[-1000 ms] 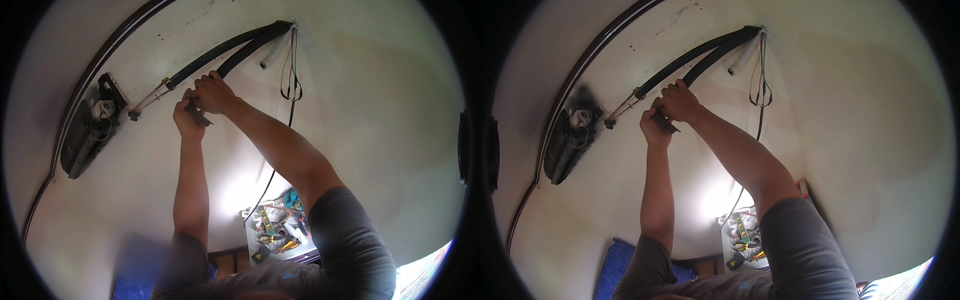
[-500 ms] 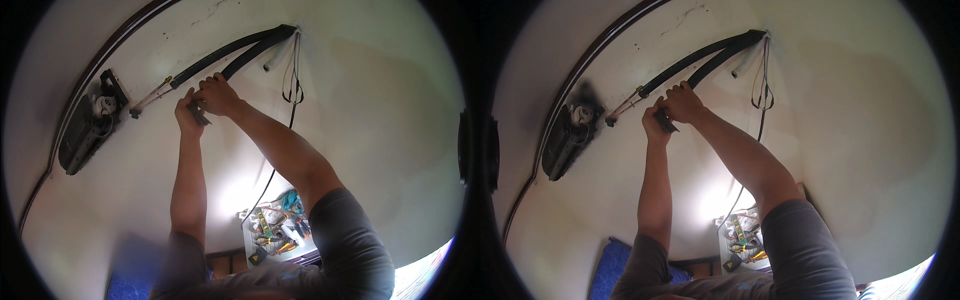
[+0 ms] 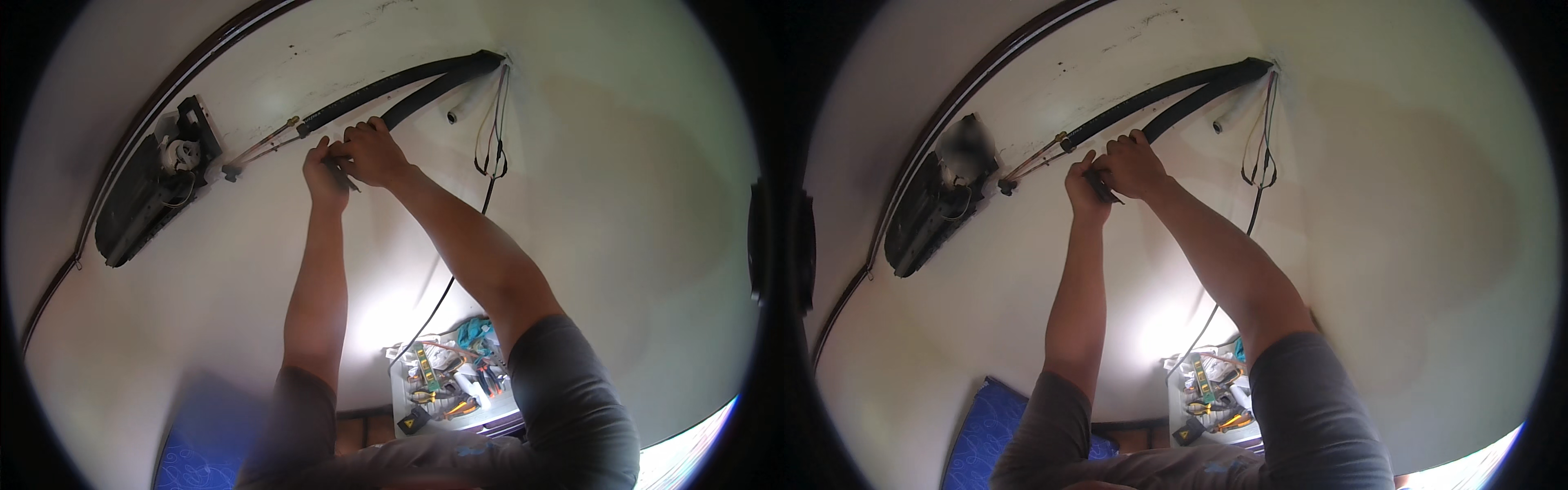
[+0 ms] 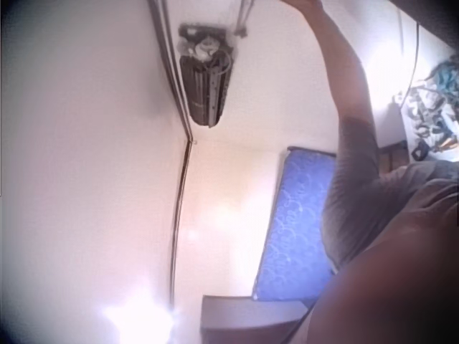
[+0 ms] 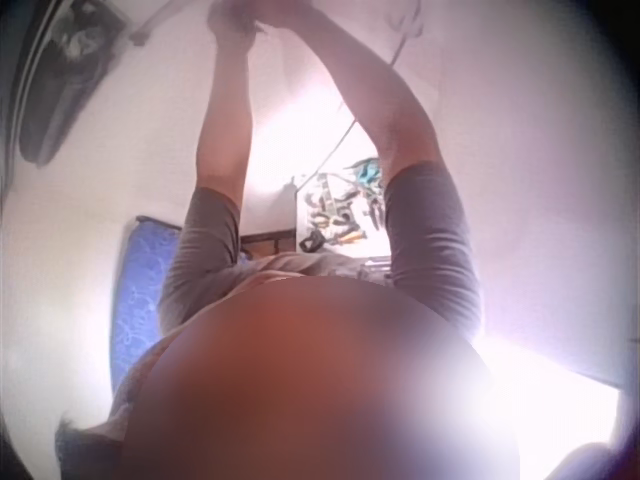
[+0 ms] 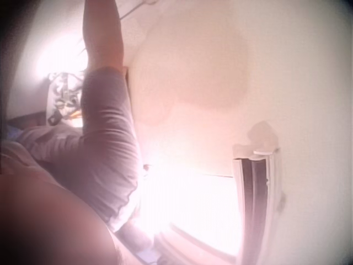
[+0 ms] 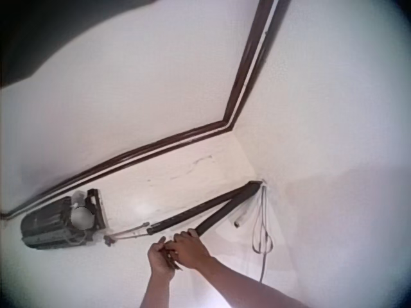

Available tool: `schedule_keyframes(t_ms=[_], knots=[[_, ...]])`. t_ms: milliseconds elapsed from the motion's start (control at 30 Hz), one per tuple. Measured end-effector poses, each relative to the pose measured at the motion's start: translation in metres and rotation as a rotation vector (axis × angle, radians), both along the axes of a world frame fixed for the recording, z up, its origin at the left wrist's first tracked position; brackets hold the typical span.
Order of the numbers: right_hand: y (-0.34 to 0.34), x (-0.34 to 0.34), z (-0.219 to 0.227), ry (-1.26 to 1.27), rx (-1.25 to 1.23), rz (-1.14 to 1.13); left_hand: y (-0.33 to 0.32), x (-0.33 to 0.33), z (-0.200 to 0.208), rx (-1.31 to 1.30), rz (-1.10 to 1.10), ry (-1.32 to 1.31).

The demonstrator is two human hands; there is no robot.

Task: The person strips insulation from wires, sands exposed conductors, and uses a crimping tool to attach connectors. The person then secures the wires into a black cable management sleeve mounted on the wall.

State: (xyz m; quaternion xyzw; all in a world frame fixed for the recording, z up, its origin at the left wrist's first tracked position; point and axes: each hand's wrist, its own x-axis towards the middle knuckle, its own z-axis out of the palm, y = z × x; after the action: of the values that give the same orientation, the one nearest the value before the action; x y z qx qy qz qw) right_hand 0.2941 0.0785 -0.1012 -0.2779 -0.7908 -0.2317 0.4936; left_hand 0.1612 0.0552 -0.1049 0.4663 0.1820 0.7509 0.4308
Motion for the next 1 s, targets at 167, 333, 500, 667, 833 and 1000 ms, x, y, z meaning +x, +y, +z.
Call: schedule_keyframes(t_ms=[167, 333, 500, 667, 833, 1000], knots=[[-0.003, 0.006, 0.006, -0.007, 0.006, 0.034, -0.013, -0.015, -0.024, 0.024, 0.008, -0.012], [-0.012, 0.018, 0.005, -0.048, 0.033, 0.092, -0.014, -0.064, -0.032, 0.0, -0.079, -0.11], [-0.029, 0.024, 0.011, -0.092, 0.016, 0.143, 0.002, -0.064, -0.024, 0.111, -0.432, -0.076], [-0.044, 0.024, 0.025, -0.171, -0.102, 0.11, -0.003, -0.046, -0.041, 0.089, -0.513, -0.153], [-0.044, 0.021, 0.026, -0.21, -0.021, 0.082, -0.022, -0.037, -0.063, -0.007, -0.37, -0.06], [-0.044, 0.016, 0.024, -0.212, 0.007, 0.048, -0.023, -0.029, -0.059, 0.022, -0.346, -0.001]])
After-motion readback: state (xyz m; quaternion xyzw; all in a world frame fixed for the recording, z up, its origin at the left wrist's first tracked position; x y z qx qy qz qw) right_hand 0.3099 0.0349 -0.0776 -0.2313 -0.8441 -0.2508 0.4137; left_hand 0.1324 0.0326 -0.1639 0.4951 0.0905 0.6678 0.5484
